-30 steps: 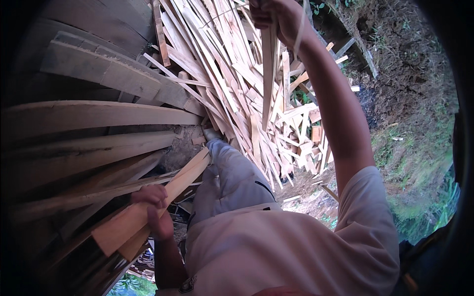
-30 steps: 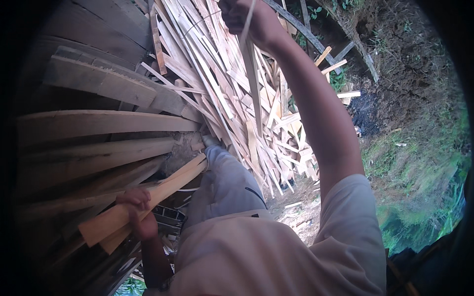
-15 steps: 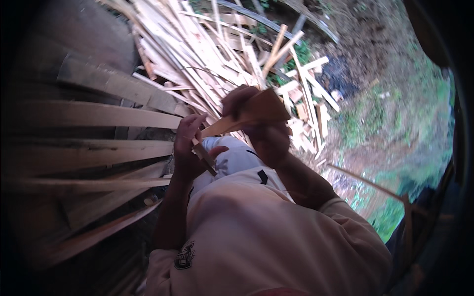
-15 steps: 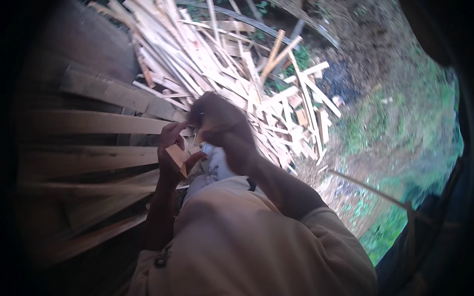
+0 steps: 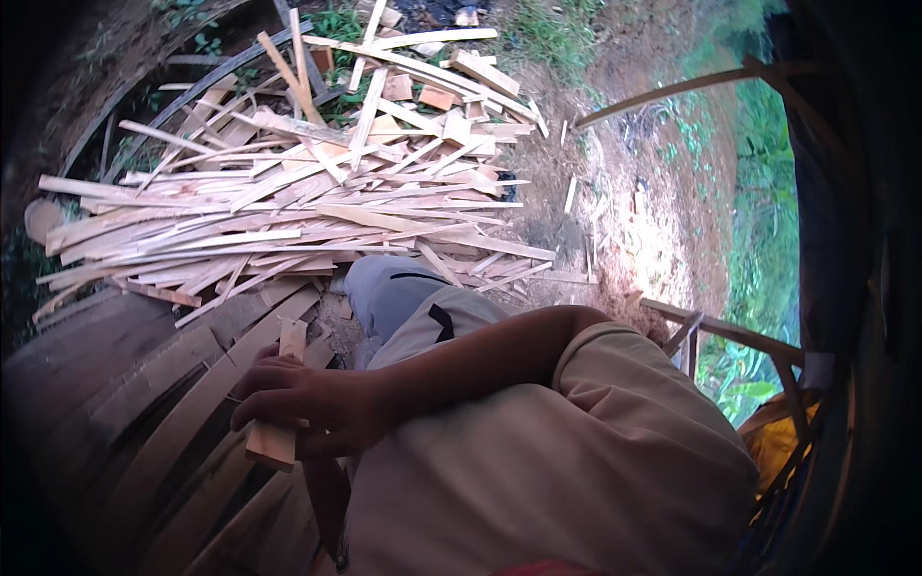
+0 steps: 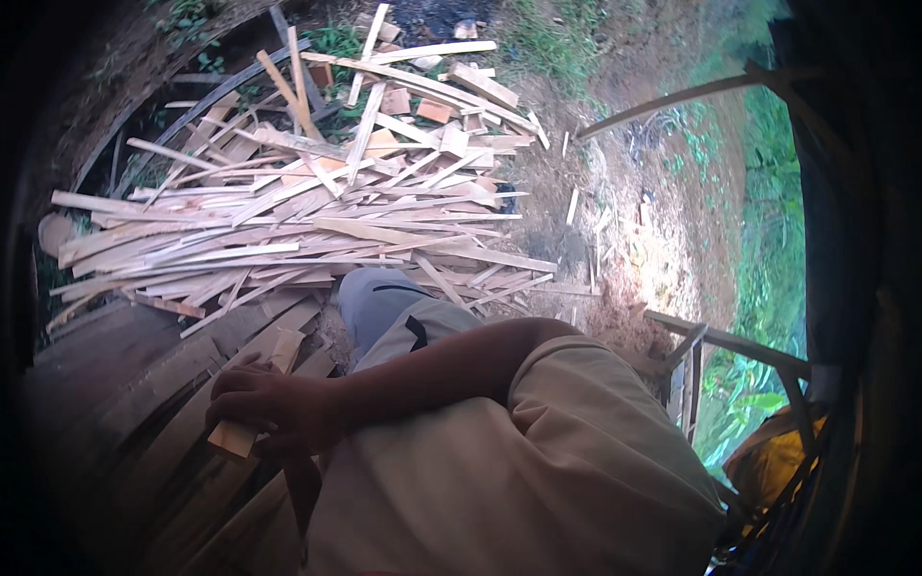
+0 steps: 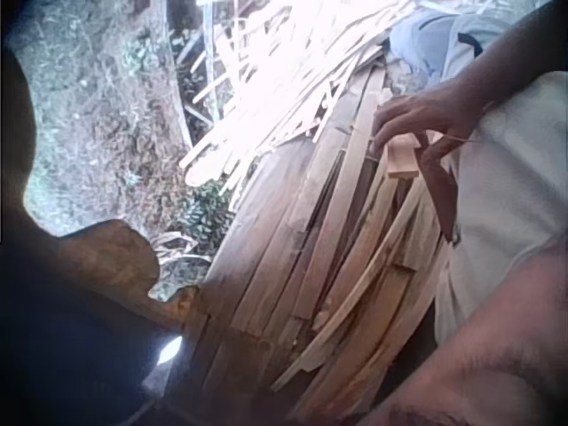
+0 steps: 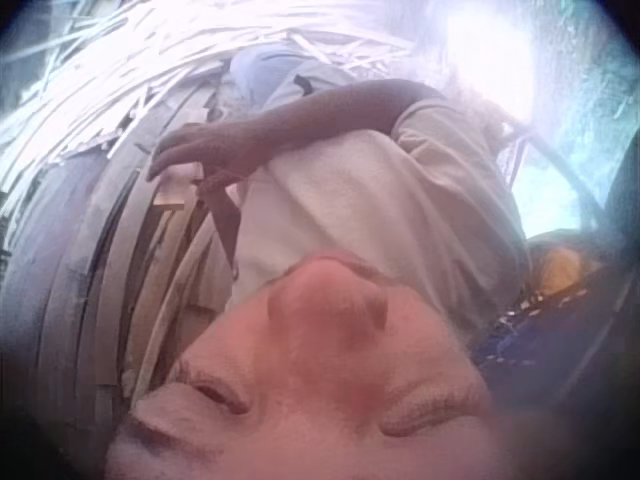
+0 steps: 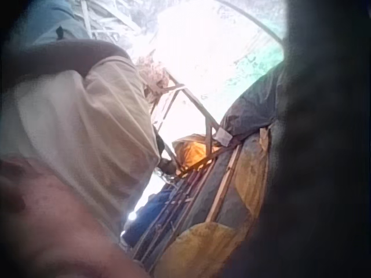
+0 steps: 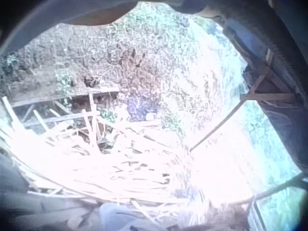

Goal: The person selects thin wooden strips from a pile, then sits on the ground and uses a hand saw to cut a strip into smaller pieces. The person arranges the cut pieces on a larger wooden board.

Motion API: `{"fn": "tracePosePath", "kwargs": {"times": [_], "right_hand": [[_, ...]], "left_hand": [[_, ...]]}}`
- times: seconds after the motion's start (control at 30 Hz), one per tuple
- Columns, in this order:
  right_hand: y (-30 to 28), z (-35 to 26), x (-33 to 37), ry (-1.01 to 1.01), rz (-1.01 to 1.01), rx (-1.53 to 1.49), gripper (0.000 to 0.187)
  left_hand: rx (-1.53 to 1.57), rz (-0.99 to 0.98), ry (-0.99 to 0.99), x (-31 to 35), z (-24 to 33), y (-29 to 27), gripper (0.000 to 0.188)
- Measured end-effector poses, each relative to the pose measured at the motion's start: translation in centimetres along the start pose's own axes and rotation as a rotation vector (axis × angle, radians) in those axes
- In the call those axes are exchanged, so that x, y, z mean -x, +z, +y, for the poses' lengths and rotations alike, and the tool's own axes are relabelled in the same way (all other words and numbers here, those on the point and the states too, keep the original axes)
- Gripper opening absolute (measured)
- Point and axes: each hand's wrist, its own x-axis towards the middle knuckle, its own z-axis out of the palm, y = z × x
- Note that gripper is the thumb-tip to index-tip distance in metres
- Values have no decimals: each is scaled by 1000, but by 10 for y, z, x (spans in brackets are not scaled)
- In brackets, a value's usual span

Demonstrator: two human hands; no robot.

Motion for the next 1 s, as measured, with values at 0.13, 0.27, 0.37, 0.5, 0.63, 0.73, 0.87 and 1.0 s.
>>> {"fn": "tracePosePath", "kwargs": {"times": [0.13, 0.27, 0.37, 0.5, 0.63, 0.73, 0.87, 1.0], "right_hand": [[-75, 2, 76, 273, 113, 351, 61], [-143, 40, 301, 959, 729, 758, 34], [-125, 31, 461, 1511, 908, 830, 33], [-1, 19, 668, 2003, 102, 882, 27], [117, 24, 743, 1956, -191, 291, 28], [172, 19, 662, 1842, 98, 299, 26], [156, 4, 630, 1923, 478, 115, 28], [91, 7, 650, 1953, 725, 0, 30]], "left_hand": [[-76, -106, 117, -6, -2, -8, 17], [-161, -188, -60, -14, -5, -15, 25], [36, -125, -158, -21, -2, -11, 34], [66, -188, -227, -33, -13, -13, 41], [-12, -140, -461, -48, -7, -20, 43], [-105, -218, -467, -64, 9, -9, 42], [-174, -323, -391, -77, -7, 6, 42], [-192, -370, -238, -73, -9, 12, 36]]}}
